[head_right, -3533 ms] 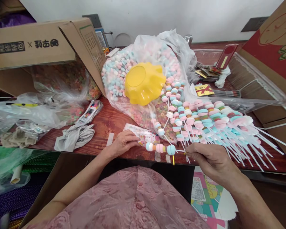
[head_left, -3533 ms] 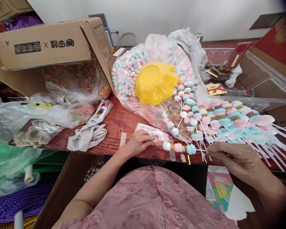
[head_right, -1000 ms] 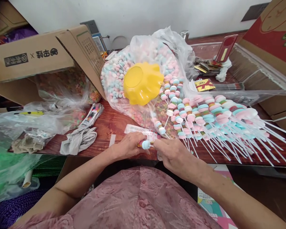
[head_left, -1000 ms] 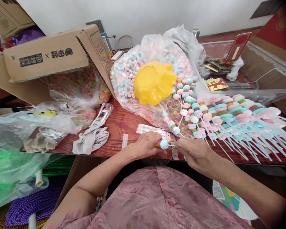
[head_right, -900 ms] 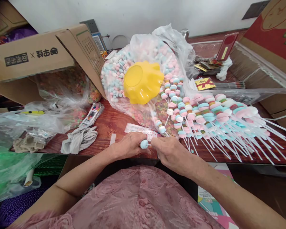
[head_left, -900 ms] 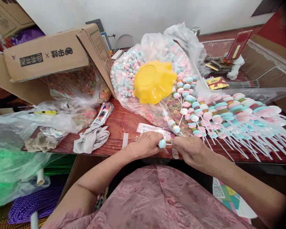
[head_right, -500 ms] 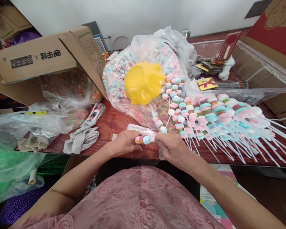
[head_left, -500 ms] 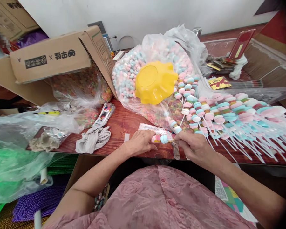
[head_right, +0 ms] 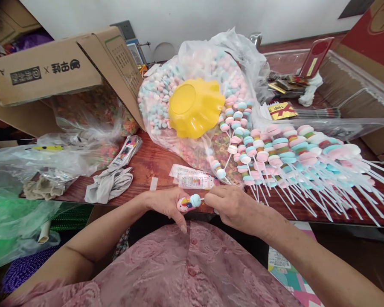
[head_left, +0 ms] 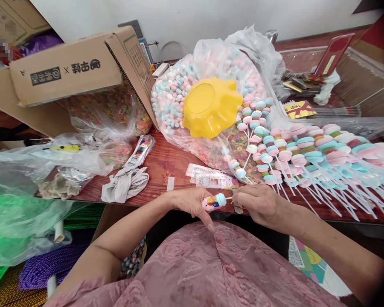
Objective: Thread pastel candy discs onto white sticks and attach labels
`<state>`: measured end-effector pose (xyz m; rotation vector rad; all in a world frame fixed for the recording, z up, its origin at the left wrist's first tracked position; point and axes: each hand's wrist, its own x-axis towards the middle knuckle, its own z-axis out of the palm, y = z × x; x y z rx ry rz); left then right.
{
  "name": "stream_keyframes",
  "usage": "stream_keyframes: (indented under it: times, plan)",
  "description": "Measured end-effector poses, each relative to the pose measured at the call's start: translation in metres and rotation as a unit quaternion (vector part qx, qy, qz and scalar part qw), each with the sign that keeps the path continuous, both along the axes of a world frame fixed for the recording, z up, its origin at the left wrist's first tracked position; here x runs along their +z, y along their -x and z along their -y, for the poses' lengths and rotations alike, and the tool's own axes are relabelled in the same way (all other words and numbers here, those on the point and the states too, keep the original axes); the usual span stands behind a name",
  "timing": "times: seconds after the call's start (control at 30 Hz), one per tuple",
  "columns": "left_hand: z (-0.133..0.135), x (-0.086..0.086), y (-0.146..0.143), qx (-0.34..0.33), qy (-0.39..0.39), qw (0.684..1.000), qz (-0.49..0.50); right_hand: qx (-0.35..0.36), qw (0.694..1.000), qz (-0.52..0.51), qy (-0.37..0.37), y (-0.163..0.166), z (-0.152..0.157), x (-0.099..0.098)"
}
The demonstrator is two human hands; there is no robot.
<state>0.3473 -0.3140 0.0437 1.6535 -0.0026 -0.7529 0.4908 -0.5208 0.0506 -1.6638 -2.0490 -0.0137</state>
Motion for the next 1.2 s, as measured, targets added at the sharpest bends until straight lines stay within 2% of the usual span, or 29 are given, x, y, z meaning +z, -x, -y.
stream_keyframes:
  times: [0.17,0.27,0.33,0.4,0.47,0.6,0.77,0.87,0.97,1.07,1.2]
  plan:
    - [0.008,-0.003,-0.006,0.057,-0.041,0.997,0.043,0.0,1.0,0.022,0.005,0.014,-0.004,0.015]
    - [0.009,-0.001,-0.009,0.078,-0.153,0.98,0.103,0.014,1.0,0.021,0.005,0.021,-0.003,0.022]
    - [0.01,0.003,-0.009,0.089,-0.233,0.954,0.164,0.016,0.999,0.026,0.009,0.022,-0.001,0.024]
    - [0.012,0.006,-0.008,0.099,-0.277,0.931,0.215,0.008,0.999,0.03,0.008,0.022,0.0,0.025]
    - [0.015,0.009,-0.007,0.099,-0.302,0.919,0.233,-0.002,1.0,0.025,0.006,0.022,-0.001,0.025]
    - [0.024,0.01,-0.009,0.08,-0.313,0.919,0.225,0.002,1.0,0.011,0.003,0.024,-0.012,0.019]
    - [0.032,0.009,-0.014,0.151,-0.256,0.929,0.222,-0.047,0.999,-0.007,-0.025,0.022,-0.025,0.005]
    - [0.024,0.012,-0.014,0.158,-0.122,0.951,0.234,-0.075,0.997,-0.014,-0.034,0.015,-0.022,0.004]
    - [0.006,0.015,-0.013,0.165,0.029,0.975,0.146,-0.078,0.996,-0.02,-0.04,0.007,-0.016,0.008]
    - [-0.004,0.013,-0.012,0.195,0.07,0.977,0.045,-0.054,0.997,-0.018,-0.054,0.006,-0.015,0.012]
    - [0.008,0.004,-0.012,0.253,0.121,0.96,-0.017,-0.035,0.997,-0.018,-0.067,0.012,-0.025,0.009]
